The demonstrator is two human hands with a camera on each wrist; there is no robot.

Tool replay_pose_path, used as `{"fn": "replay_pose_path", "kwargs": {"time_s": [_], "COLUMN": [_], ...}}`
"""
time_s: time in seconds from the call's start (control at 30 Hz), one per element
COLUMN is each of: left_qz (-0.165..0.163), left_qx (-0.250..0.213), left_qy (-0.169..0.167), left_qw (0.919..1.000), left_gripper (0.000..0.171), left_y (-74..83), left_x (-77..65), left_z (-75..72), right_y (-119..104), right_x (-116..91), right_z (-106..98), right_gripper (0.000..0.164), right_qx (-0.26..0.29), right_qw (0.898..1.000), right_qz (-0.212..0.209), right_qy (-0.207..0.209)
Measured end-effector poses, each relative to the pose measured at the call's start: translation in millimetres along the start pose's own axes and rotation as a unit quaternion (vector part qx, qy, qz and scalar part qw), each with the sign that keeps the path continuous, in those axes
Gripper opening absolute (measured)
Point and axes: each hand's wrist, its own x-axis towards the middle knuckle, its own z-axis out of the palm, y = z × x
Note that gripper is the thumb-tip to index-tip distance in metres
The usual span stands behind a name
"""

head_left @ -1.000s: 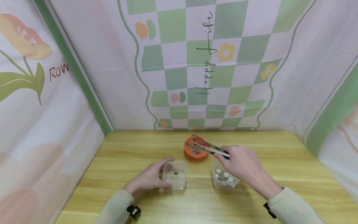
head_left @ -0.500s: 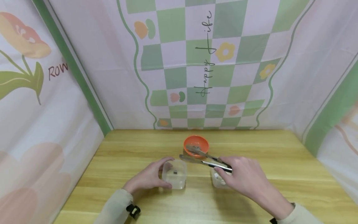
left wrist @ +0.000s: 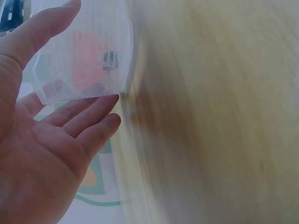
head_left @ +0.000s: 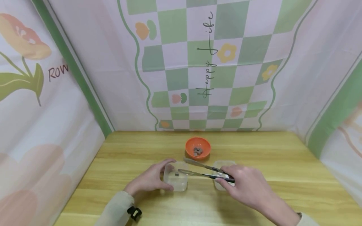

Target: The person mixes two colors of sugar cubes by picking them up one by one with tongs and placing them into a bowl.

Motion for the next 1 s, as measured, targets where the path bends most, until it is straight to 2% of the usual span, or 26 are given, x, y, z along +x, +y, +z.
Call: {"fn": "replay_pose_path", "kwargs": {"time_s": [0.07,0.2,0.33,0.77,1.0], "left_qz": [0.001,0.001,0.002,-0.005,-0.003], "left_qx": [0.000,0.002,0.004,0.003,0.003], "left_qy": [-0.001,-0.002,-0.003,-0.002,0.001], "left_qw": [1.0000,1.0000,1.0000,1.0000,1.0000], "left_gripper": [0.105,0.104,0.105,0.105,0.107], "left_y": [0.0,-0.1,-0.5,-1.5,-0.9], "left_x": [-0.1,-0.2,0.1,0.4,0.3], "left_z": [-0.1,-0.4,-0.4,0.7,0.1], "right_y": [1,2,1,-9,-24], "right_x": [-1,0,1,10,27], "right_z": [1,3,3,-3,-9], "right_gripper": [0.021,0.041,0.051,0.031,0.023], "right_qx": [-0.014,-0.028,-0.027,-0.041,-0.052], "right_qw": [0.999,0.995,0.994,0.997,0.996], "right_qz": [-0.030,-0.078,-0.090,-0.059,-0.062], "right_qy": [0.018,0.049,0.061,0.023,-0.035]}}
